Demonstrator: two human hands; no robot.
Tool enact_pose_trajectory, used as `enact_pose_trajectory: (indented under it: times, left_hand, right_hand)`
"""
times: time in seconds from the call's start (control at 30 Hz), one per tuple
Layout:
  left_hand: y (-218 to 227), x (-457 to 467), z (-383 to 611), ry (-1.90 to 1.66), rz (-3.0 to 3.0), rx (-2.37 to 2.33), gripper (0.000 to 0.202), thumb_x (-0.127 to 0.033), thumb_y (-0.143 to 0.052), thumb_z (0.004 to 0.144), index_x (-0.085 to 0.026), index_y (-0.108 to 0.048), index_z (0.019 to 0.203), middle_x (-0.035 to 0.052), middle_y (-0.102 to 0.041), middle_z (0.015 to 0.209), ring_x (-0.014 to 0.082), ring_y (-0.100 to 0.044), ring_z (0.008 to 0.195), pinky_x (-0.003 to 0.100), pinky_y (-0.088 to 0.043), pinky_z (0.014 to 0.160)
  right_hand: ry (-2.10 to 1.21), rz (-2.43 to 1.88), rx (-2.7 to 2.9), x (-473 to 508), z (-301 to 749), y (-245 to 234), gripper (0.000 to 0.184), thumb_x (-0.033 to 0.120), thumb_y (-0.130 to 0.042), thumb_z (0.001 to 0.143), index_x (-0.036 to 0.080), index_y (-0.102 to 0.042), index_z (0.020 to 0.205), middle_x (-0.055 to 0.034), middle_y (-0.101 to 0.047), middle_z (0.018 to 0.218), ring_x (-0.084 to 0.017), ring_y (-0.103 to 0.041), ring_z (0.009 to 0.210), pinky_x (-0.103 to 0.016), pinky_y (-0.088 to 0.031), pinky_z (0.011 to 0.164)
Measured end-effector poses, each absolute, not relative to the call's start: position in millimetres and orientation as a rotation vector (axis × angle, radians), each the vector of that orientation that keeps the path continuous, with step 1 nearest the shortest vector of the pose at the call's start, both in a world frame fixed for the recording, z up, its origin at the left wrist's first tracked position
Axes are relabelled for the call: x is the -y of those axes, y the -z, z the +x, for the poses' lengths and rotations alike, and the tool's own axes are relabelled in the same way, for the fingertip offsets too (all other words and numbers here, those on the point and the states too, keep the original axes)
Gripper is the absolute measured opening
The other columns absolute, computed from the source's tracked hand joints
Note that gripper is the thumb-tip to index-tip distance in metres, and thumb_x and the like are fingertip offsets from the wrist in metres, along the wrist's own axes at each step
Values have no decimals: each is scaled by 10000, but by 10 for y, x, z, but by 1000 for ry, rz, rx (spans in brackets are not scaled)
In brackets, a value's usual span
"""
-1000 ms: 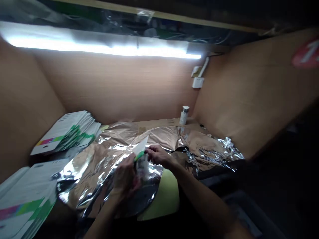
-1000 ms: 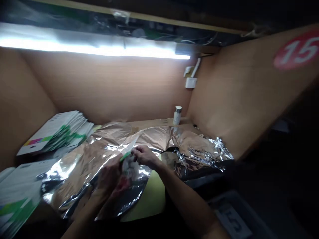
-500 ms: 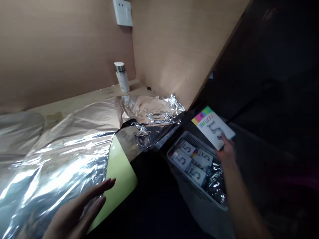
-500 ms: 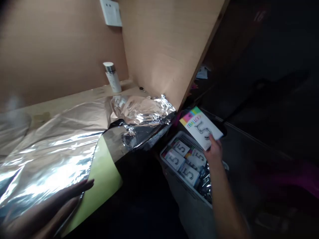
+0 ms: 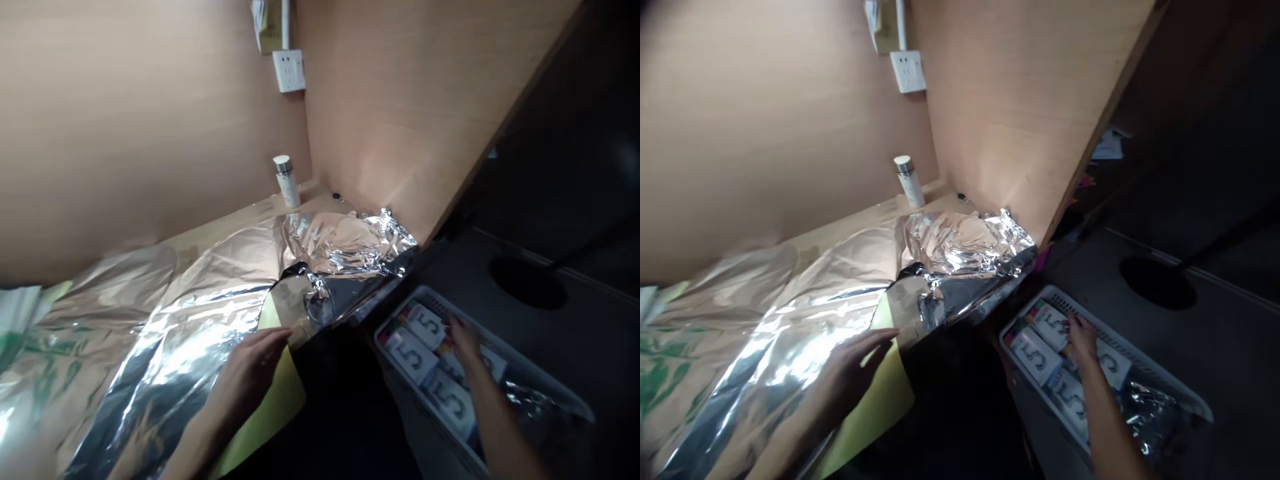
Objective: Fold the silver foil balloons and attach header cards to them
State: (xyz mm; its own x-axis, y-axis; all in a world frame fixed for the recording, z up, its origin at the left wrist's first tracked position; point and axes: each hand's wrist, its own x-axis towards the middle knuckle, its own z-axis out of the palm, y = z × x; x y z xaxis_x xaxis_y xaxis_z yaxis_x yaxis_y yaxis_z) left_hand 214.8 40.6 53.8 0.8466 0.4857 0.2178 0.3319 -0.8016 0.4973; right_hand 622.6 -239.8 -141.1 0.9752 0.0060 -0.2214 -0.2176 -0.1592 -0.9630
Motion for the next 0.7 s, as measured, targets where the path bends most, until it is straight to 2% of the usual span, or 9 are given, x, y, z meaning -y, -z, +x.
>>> enact_pose_trajectory:
  times: [0.17,0.23,0.3,0.33,0.4,0.47,0.5,0.6,0.7]
  left_hand:
    - [-519,-361,3189,-354,2735,114,400,-201,-382,1060,-221,-602,1394,80,-514,1551,221,-453,1456,417,-398,1214]
    - [-538,-392,3610,-351,2805,114,424,-189,-390,1051,-206,-545,1445,87,-417,1619,218,-386,1496,406,-352,1237]
    - [-556,-482,3963,-353,2884,-77,501,-223,-489,1015,-190,-459,1515,118,-351,1651,264,-380,1492,422,-363,1215]
    - [-562,-539,4104,-324,2914,-190,586,-255,-558,983,-187,-411,1546,138,-363,1641,300,-406,1465,446,-385,1186]
    - [-559,-642,4305,-227,2941,-349,697,-337,-677,908,-201,-416,1540,158,-515,1523,352,-511,1348,477,-447,1097]
    - [-538,-697,4407,-167,2943,-406,553,-403,-707,884,-233,-577,1394,128,-671,1292,349,-601,1197,462,-491,1001]
    - [-524,-704,4429,-172,2945,-410,442,-419,-699,890,-240,-645,1290,115,-697,1205,340,-621,1142,450,-500,968]
    - [-495,-690,4446,-235,2951,-407,272,-397,-647,928,-247,-698,1149,100,-692,1168,312,-632,1080,418,-496,925]
    - [-524,-705,4448,-275,2946,-382,233,-266,-503,998,-220,-723,1058,103,-712,1066,268,-650,1001,387,-488,909]
  right_hand:
    - [-318,-1526,39,1619,5978,1172,562,686,-714,665,186,-694,921,-53,-718,826,-180,-626,657,-262,-461,513]
    - [-291,-1474,70,1403,5950,995,595,732,-631,751,186,-676,984,-56,-719,874,-180,-638,707,-263,-484,556]
    - [-272,-1446,102,1258,5968,781,585,726,-599,801,193,-653,1035,-39,-703,855,-162,-615,683,-243,-448,529]
    - [-279,-1439,128,1207,5985,670,565,703,-630,798,199,-646,1053,-29,-696,835,-154,-599,659,-233,-420,505]
    - [-321,-1432,193,1141,6020,456,527,614,-761,728,203,-643,1036,-11,-684,774,-148,-572,611,-228,-378,476]
    - [-362,-1417,255,1118,6043,268,480,511,-852,647,192,-641,936,7,-649,674,-145,-541,564,-232,-361,470]
    - [-366,-1401,279,1120,6045,184,443,483,-858,639,191,-629,882,19,-619,629,-140,-522,549,-234,-358,477]
    - [-331,-1324,334,1157,6013,-45,354,487,-782,737,210,-587,840,51,-539,596,-123,-471,551,-236,-362,518]
    - [-290,-1234,429,1188,5960,-280,289,465,-725,811,228,-570,868,42,-553,709,-129,-493,642,-250,-417,618]
